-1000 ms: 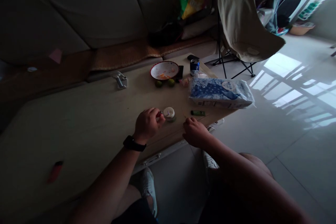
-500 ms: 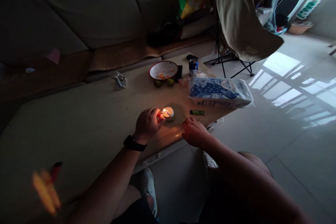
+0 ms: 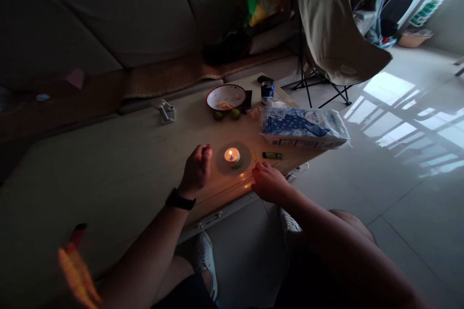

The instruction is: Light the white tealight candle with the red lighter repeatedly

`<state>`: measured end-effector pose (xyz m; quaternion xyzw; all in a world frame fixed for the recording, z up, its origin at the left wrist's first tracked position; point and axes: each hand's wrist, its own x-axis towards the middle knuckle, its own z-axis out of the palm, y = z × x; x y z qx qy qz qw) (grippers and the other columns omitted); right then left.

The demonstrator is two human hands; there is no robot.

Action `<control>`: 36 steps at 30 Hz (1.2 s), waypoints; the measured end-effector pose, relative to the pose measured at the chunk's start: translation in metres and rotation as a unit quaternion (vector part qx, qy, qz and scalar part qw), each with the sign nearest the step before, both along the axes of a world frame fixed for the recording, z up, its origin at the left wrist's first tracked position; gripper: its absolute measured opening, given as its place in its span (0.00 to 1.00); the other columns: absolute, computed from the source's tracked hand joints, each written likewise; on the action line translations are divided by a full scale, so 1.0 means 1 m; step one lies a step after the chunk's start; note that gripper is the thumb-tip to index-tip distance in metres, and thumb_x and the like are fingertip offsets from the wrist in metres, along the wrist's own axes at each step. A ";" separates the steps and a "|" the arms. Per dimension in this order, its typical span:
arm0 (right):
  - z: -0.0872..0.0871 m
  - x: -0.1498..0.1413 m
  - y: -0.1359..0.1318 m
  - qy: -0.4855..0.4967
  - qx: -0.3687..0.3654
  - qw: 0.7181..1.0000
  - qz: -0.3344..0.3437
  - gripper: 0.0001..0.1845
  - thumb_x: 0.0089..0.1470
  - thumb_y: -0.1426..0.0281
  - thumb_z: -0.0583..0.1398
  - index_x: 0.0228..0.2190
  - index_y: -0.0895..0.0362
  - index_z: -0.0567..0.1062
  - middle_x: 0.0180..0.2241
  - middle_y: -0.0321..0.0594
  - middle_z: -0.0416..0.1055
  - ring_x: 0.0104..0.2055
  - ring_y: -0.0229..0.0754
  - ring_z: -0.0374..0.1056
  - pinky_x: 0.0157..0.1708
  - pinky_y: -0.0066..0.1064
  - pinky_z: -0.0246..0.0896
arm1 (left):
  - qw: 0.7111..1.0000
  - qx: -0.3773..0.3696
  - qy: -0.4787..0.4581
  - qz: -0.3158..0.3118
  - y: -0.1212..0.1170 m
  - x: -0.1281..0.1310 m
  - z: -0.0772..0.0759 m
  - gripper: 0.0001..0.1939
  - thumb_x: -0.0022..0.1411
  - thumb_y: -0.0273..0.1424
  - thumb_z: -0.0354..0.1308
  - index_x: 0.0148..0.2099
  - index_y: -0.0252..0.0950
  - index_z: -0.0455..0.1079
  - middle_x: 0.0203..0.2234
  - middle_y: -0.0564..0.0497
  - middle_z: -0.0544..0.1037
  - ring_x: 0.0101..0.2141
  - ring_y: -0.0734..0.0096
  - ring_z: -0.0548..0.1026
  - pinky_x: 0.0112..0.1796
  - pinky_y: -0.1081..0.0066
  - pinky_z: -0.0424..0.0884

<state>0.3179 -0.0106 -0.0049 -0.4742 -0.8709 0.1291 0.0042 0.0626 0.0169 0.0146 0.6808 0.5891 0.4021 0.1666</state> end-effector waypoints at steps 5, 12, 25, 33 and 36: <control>0.001 -0.001 0.000 -0.001 -0.004 1.000 -0.002 0.14 0.60 0.64 0.63 0.44 0.59 0.76 0.49 0.53 0.72 0.53 0.53 0.65 0.53 0.41 0.63 | 0.988 -0.028 -0.152 0.027 0.000 -0.027 -0.011 0.18 0.74 0.45 0.44 0.38 0.40 0.66 0.26 0.52 0.67 0.27 0.67 0.64 0.31 0.67 0.63; -0.002 -0.001 0.000 -0.002 0.007 1.000 0.000 0.14 0.60 0.63 0.62 0.43 0.60 0.76 0.48 0.53 0.72 0.53 0.54 0.65 0.51 0.41 0.63 | 0.960 -0.074 -0.266 0.050 -0.007 -0.054 -0.023 0.22 0.72 0.51 0.48 0.36 0.39 0.66 0.25 0.53 0.64 0.24 0.72 0.62 0.25 0.71 0.59; -0.002 -0.001 0.000 -0.003 0.008 1.000 0.003 0.12 0.60 0.64 0.62 0.42 0.59 0.76 0.47 0.53 0.72 0.51 0.53 0.65 0.52 0.40 0.62 | 0.939 -0.089 -0.320 0.091 -0.010 -0.060 -0.020 0.23 0.69 0.53 0.49 0.36 0.39 0.67 0.22 0.55 0.63 0.21 0.75 0.61 0.21 0.72 0.59; 0.002 -0.002 0.000 -0.003 -0.007 1.000 -0.005 0.13 0.60 0.64 0.62 0.43 0.60 0.76 0.48 0.53 0.72 0.52 0.54 0.65 0.53 0.41 0.63 | 0.947 -0.097 -0.294 0.084 -0.011 -0.062 -0.021 0.24 0.70 0.54 0.50 0.36 0.38 0.67 0.22 0.55 0.64 0.21 0.76 0.62 0.22 0.74 0.60; 0.001 -0.001 0.000 0.002 -0.007 1.000 -0.002 0.14 0.60 0.64 0.62 0.44 0.61 0.76 0.49 0.54 0.72 0.53 0.54 0.65 0.54 0.41 0.62 | 0.952 -0.098 -0.278 0.085 -0.012 -0.061 -0.020 0.23 0.70 0.53 0.50 0.36 0.38 0.67 0.22 0.55 0.64 0.21 0.75 0.62 0.22 0.73 0.60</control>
